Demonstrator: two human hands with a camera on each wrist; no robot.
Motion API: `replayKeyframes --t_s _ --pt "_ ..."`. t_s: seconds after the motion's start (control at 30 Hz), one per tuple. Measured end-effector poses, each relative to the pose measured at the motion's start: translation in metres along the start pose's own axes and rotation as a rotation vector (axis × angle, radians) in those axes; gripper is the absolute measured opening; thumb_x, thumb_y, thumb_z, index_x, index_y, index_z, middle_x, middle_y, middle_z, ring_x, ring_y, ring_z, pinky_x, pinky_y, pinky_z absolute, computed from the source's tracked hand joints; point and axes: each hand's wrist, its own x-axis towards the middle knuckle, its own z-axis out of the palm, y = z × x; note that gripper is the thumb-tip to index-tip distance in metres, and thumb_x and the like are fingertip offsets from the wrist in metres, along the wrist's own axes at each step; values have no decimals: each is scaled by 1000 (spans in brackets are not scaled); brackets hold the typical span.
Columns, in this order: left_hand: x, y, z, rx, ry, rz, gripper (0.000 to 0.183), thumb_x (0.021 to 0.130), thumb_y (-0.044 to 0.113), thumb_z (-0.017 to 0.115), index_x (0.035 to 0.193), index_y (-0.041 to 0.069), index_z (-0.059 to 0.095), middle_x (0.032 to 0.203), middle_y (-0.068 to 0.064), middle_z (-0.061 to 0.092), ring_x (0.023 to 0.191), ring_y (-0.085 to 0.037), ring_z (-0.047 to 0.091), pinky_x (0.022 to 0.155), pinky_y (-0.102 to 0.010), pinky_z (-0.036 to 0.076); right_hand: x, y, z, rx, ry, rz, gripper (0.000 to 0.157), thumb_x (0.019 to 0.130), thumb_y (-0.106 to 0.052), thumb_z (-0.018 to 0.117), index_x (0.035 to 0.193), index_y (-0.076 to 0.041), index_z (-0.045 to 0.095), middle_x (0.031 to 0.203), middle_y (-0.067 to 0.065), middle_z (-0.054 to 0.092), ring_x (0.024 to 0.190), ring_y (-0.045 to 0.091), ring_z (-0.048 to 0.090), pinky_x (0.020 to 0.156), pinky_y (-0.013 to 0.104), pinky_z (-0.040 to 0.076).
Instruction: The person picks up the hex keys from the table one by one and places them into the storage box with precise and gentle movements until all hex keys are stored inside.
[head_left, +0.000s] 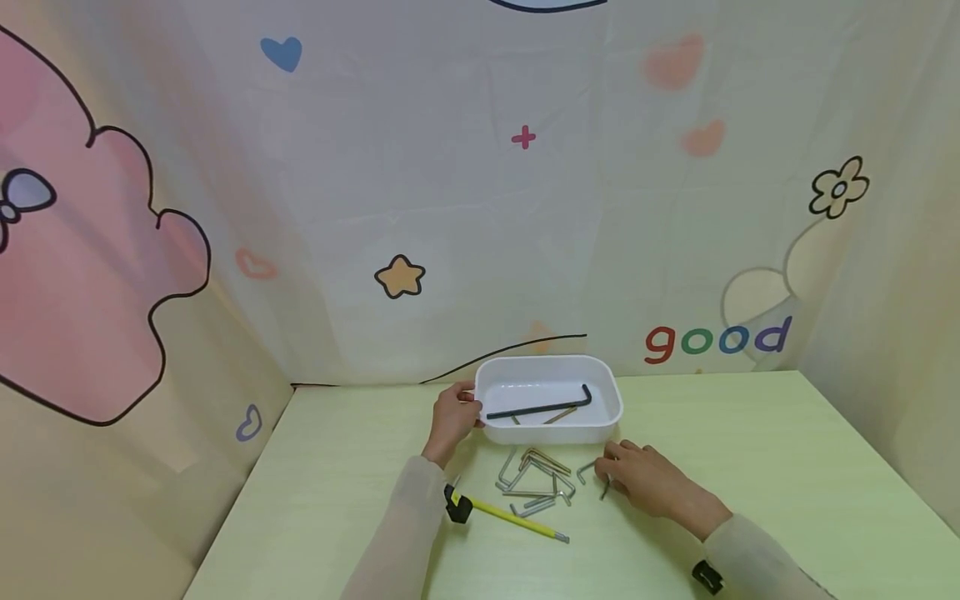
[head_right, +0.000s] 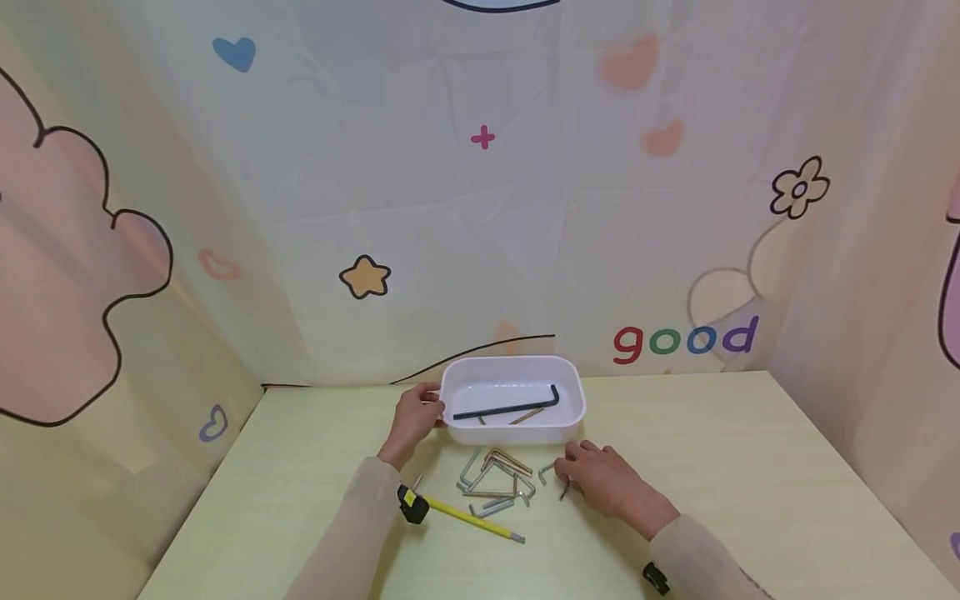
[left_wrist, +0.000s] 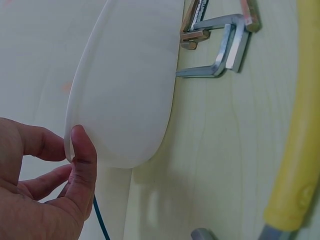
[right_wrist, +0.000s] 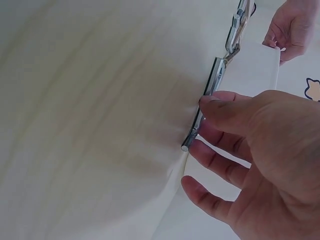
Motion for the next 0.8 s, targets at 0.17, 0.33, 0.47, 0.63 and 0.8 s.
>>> replayKeyframes --t_s 0.17,0.33,0.47,0.63,0.8 --pt "1 -1 1 2 1 -10 44 85 1 57 129 0 58 98 -11 56 65 -13 56 57 -21 56 0 0 2 -12 28 -34 15 87 -13 72 90 -22 59 89 -8 49 84 14 48 62 25 36" --pt "2 -1 0 -2 -2 -18 44 85 0 57 129 -1 58 98 -11 55 67 -15 56 57 -22 56 0 1 4 -11 44 -76 14 88 -12 69 88 -20 58 86 -9 47 81 12 47 61 26 41" --pt "3 1 0 -1 -4 -18 44 85 0 57 129 -1 58 98 -11 55 66 -15 57 56 -22 56 1 1 4 1 35 -94 13 90 -10 67 90 -20 58 86 -9 48 80 12 46 63 28 44" --pt "2 3 0 6 -3 -9 44 85 -1 57 129 -2 57 99 -12 55 67 -14 56 58 -24 57 1 0 4 2 28 -107 12 90 -11 66 89 -20 57 84 -10 48 79 11 46 64 28 44" --pt "1 3 1 23 0 -19 45 85 0 57 130 -1 57 99 -12 56 67 -15 57 59 -25 58 2 -1 1 18 18 -117 13 91 -11 65 86 -18 56 81 -11 48 76 9 44 64 27 43"
